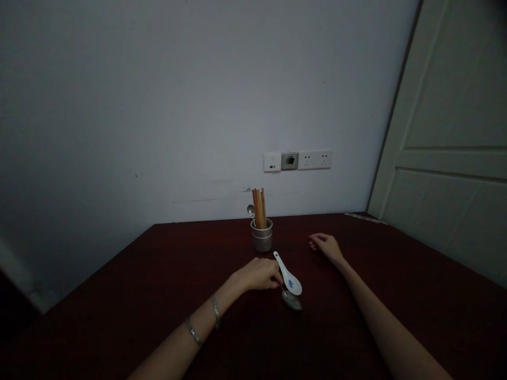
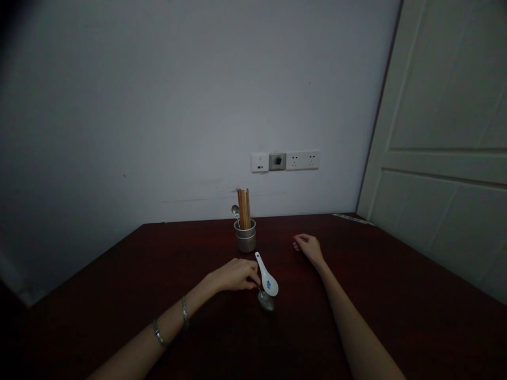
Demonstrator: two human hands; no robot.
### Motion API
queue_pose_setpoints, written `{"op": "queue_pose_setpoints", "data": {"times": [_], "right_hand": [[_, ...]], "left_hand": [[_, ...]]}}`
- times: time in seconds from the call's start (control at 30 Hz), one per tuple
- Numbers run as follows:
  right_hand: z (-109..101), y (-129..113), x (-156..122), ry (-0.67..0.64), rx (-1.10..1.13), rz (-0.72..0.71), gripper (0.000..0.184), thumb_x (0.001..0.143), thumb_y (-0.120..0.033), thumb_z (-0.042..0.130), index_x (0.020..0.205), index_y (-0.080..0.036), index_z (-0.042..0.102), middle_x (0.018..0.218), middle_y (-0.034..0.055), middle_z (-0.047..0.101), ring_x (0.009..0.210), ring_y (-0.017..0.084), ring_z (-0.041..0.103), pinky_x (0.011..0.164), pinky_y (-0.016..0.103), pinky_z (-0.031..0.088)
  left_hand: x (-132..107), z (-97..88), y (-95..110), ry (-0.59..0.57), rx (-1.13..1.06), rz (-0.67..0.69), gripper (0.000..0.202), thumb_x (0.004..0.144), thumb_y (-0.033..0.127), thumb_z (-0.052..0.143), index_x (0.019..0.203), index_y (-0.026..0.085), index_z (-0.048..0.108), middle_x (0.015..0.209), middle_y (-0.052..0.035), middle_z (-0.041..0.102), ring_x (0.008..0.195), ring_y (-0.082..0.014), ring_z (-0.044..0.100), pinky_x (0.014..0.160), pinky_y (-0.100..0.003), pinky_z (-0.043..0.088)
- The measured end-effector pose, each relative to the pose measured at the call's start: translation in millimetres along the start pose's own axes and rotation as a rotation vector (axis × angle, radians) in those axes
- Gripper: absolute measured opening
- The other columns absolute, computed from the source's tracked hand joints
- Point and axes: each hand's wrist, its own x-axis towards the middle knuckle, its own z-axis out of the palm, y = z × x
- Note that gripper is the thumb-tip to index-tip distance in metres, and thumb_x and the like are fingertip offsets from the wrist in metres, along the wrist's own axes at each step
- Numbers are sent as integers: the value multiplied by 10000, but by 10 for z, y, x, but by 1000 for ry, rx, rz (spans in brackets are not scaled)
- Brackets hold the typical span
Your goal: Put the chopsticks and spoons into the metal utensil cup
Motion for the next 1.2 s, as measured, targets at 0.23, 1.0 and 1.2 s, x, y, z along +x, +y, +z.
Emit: {"op": "queue_pose_setpoints", "data": {"times": [0.23,1.0,1.2], "right_hand": [[1,17,10,2,-5,-10,152,665,-267,579,694,-123,620,541,37,624,464,121,564,476,225,461],[120,-233,-17,-62,102,82,182,653,-290,642,729,-125,632,602,60,643,456,106,555,391,190,419],[410,-774,-129,-235,171,58,229,656,-323,671,798,-142,672,717,83,674,607,136,615,476,192,472]], "left_hand": [[-21,-32,11,7,12,49,205,703,190,625,877,278,689,928,-1,608,762,-124,558,513,-198,307],[-14,-390,-40,659,-997,-295,177,610,274,692,696,119,687,617,-36,622,530,-96,506,520,-216,369],[-5,-438,-14,853,-1126,-431,230,586,299,704,699,103,658,464,26,518,362,-27,340,371,-169,231]]}}
